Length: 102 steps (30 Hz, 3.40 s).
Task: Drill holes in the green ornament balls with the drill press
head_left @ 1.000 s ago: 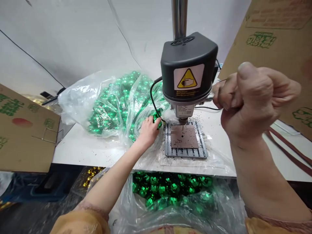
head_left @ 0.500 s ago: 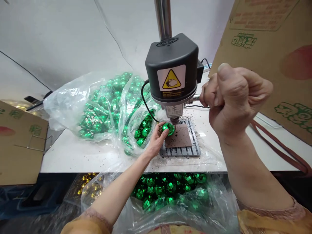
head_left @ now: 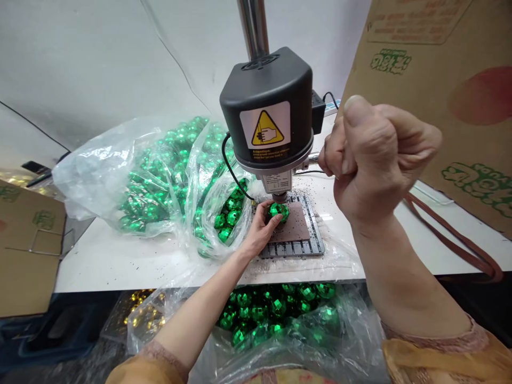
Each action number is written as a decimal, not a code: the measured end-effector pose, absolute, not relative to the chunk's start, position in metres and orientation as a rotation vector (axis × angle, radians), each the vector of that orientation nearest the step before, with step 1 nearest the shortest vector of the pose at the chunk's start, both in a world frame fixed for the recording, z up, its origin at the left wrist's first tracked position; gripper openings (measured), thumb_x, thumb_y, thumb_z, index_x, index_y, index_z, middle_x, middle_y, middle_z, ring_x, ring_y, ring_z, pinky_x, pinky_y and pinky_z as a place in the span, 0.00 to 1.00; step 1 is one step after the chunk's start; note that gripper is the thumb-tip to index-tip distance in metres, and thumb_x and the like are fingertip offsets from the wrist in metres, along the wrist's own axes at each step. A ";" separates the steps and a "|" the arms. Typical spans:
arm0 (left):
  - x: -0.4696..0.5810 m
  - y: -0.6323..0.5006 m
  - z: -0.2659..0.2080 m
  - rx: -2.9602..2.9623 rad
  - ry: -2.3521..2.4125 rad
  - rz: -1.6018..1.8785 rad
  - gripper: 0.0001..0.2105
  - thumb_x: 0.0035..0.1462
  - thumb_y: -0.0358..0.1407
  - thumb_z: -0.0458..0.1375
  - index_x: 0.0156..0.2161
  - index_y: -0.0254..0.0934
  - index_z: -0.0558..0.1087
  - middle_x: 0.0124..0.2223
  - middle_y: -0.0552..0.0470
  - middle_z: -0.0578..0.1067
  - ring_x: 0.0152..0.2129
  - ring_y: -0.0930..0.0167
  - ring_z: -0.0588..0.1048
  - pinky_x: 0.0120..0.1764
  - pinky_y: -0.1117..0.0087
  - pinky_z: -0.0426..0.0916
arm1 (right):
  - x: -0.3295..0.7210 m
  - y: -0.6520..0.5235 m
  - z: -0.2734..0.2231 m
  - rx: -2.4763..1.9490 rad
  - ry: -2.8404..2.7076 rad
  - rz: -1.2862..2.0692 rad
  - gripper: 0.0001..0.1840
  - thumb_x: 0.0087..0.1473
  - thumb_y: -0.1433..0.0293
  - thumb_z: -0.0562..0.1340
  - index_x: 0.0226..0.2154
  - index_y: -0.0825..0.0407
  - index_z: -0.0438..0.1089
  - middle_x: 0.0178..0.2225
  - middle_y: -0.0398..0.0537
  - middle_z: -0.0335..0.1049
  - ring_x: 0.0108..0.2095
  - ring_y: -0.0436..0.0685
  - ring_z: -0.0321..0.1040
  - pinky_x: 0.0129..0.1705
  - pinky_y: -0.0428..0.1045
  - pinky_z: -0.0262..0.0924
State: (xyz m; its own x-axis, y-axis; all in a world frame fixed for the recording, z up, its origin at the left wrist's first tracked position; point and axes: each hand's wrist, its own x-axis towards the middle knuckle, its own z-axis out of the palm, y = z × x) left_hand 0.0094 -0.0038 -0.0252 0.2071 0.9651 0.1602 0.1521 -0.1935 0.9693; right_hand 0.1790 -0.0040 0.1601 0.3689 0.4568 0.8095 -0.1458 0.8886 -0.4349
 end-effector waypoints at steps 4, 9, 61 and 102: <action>0.012 -0.003 -0.026 1.560 1.102 1.107 0.24 0.62 0.51 0.59 0.56 0.40 0.63 0.47 0.48 0.74 0.44 0.67 0.74 0.47 0.65 0.70 | 0.177 -0.005 0.163 -0.332 -1.120 0.399 0.26 0.57 0.74 0.59 0.13 0.52 0.49 0.12 0.36 0.47 0.14 0.42 0.45 0.18 0.46 0.39; 0.013 -0.005 -0.027 1.604 1.062 1.109 0.24 0.59 0.51 0.62 0.54 0.40 0.64 0.49 0.47 0.74 0.46 0.66 0.74 0.50 0.63 0.69 | 0.177 -0.004 0.167 -0.363 -1.129 0.397 0.25 0.58 0.76 0.58 0.13 0.53 0.49 0.12 0.36 0.47 0.15 0.40 0.45 0.18 0.44 0.41; 0.014 -0.013 -0.026 1.667 1.024 1.097 0.26 0.57 0.47 0.65 0.54 0.39 0.63 0.52 0.44 0.72 0.51 0.62 0.72 0.56 0.60 0.66 | 0.188 -0.005 0.092 -0.133 -1.309 0.039 0.25 0.50 0.81 0.58 0.18 0.52 0.39 0.17 0.36 0.43 0.16 0.41 0.43 0.21 0.48 0.46; -0.068 0.017 0.049 2.194 2.029 0.081 0.18 0.55 0.37 0.62 0.52 0.41 0.75 0.41 0.46 0.74 0.35 0.61 0.76 0.42 0.64 0.69 | 0.179 0.014 0.183 -0.411 -1.011 0.567 0.25 0.53 0.70 0.64 0.12 0.51 0.54 0.09 0.35 0.49 0.10 0.43 0.46 0.12 0.46 0.38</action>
State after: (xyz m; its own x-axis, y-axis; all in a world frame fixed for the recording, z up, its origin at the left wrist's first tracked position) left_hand -0.0679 0.0166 0.0492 0.0829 0.9945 -0.0637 0.9863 -0.0727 0.1478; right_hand 0.1789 0.0138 0.1831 0.4089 0.6176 0.6718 -0.2517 0.7840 -0.5675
